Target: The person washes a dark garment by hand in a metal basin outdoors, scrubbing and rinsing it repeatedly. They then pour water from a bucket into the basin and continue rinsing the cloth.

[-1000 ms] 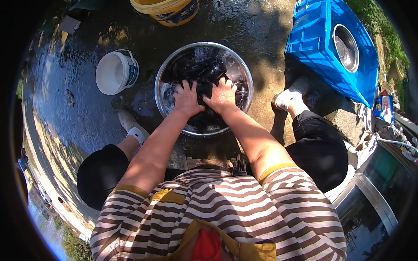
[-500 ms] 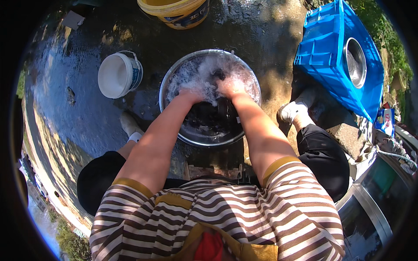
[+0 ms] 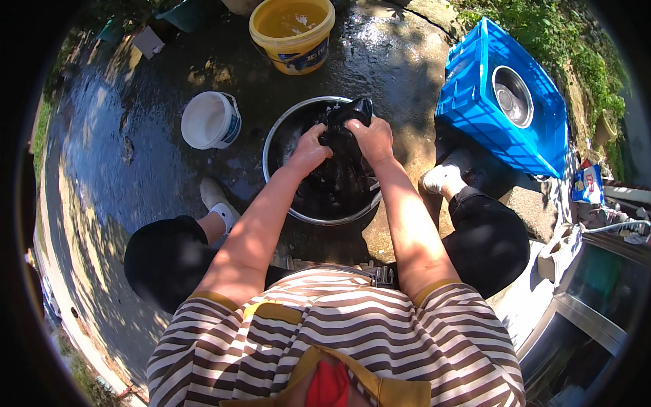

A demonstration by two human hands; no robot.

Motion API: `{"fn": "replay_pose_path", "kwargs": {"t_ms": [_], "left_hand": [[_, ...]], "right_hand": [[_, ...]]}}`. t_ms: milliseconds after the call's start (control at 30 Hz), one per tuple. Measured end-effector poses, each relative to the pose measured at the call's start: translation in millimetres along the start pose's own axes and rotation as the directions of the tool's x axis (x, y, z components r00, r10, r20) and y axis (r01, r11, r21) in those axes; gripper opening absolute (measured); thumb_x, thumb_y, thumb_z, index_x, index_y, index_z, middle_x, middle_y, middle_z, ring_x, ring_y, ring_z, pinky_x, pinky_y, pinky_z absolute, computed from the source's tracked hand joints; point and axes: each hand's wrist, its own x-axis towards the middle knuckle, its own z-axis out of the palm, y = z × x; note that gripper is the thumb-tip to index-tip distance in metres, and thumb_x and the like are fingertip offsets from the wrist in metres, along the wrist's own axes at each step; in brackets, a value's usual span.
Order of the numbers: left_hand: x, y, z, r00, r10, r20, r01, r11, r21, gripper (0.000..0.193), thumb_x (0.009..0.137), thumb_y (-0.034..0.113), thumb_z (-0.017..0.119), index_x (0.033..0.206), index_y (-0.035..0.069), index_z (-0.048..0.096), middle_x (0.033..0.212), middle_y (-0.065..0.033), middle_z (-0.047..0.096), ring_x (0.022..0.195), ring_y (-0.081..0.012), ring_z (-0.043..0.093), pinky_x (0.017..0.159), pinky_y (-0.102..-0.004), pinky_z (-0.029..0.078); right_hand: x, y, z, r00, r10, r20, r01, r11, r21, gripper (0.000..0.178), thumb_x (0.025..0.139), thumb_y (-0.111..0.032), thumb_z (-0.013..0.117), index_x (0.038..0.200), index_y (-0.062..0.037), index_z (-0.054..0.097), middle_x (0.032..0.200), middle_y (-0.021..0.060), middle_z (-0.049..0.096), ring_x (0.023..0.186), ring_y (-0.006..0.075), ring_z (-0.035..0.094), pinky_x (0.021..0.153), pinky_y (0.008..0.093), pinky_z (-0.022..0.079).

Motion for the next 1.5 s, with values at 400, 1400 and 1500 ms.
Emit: {"fn": "replay_pose_path", "kwargs": {"t_ms": [400,1400,1500], "left_hand": [[-34.9,-32.3,-68.4,0.939,-0.310,-0.151,0.305,0.951,-0.055,0.072,0.099,0.064,0.060,0.154,0.020,0.054,0.153,-0.0157,0.056,0.133,-0.0340,0.054,0.105,-0.0506,0.044],[98.2,-71.4,-1.1,0.717,-0.627,0.303,0.098,0.522,0.848,0.066,0.099,0.055,0.057,0.149,0.012,0.059,0.158,-0.0191,0.052,0.140,-0.0367,0.056,0.114,-0.0494,0.046],[102.8,-66.4,7.8,0.665,-0.700,0.260,0.279,0.557,0.782,0.065,0.097,0.050,0.061,0.150,0.013,0.058,0.158,-0.0195,0.052,0.145,-0.0357,0.051,0.119,-0.0490,0.041]], "right_hand": [[-111.5,12.2,63.7,0.753,-0.261,0.604,0.528,0.787,-0.318,0.052,0.086,-0.037,0.073,0.134,-0.0191,0.070,0.130,0.0177,0.069,0.119,0.0363,0.067,0.102,0.0465,0.054],[35.5,138.9,76.8,0.868,0.434,0.242,-0.443,0.896,-0.018,0.051,0.095,-0.040,0.069,0.135,-0.0091,0.069,0.144,0.0170,0.065,0.136,0.0314,0.057,0.111,0.0423,0.045],[75.5,110.6,75.3,0.746,0.614,0.258,-0.357,0.696,-0.623,0.047,0.095,-0.035,0.066,0.136,-0.0105,0.069,0.143,0.0177,0.065,0.132,0.0318,0.061,0.112,0.0425,0.044]]}}
